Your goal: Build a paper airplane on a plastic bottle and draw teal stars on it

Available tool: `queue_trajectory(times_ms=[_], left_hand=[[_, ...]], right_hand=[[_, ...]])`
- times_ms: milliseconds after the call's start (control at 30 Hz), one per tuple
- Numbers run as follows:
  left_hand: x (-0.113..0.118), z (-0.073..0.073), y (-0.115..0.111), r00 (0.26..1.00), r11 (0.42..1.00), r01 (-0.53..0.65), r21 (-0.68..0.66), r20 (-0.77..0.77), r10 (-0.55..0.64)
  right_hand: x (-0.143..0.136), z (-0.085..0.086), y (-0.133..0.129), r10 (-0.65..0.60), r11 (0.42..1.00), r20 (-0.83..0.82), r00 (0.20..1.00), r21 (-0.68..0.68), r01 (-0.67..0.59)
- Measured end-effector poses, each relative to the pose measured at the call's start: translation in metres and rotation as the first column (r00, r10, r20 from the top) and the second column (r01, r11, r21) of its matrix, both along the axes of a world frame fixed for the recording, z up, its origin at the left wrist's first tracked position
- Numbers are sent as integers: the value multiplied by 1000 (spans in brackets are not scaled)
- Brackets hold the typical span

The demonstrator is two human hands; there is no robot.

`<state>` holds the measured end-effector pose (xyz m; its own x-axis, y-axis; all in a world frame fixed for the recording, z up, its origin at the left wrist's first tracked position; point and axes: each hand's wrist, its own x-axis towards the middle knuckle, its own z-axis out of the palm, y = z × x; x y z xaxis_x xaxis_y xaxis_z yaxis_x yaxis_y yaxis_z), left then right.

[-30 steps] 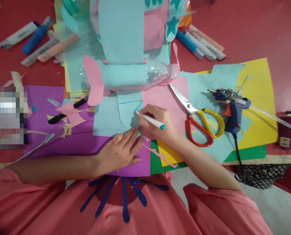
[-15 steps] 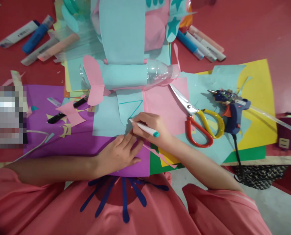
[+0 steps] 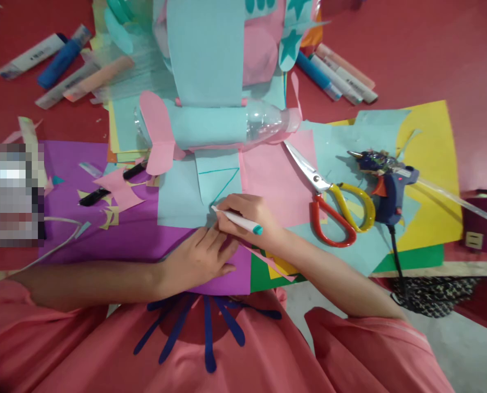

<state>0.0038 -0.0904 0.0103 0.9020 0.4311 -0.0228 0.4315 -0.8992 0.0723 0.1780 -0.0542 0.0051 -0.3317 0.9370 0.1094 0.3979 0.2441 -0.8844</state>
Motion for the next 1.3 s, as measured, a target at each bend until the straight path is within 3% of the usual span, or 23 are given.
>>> queue_trajectory(times_ms=[267,467,567,700,900,1067,1300], left_hand=[[-1,-1,-1,1000,999,7,51,3,-7],[-1,-4,-2,1000,1000,8,29,2,-8],[0,-3,-2,1000,1000,-2,26,1,2],[0,-1,0,1000,998,-24,56,9,24],[0,-1,7,999,998,-41,46,10,40],[-1,-5,11,998,999,-24,25,66,22],[0,-7,13,998,1000,9,6,62,-10]], right_hand=[[-1,-7,-2,26,998,-34,999,61,-24],[1,-1,0,49,998,-23,999,38,-48],[4,2,2,-28,999,-85,996,-27,25],[9,1,11,-225,974,-169,960,-25,224],[17,-3,28,-263,962,-187,946,27,273],[14,-7,37,-262,965,-234,936,-53,257],[7,-8,46,-206,978,-153,967,9,210]])
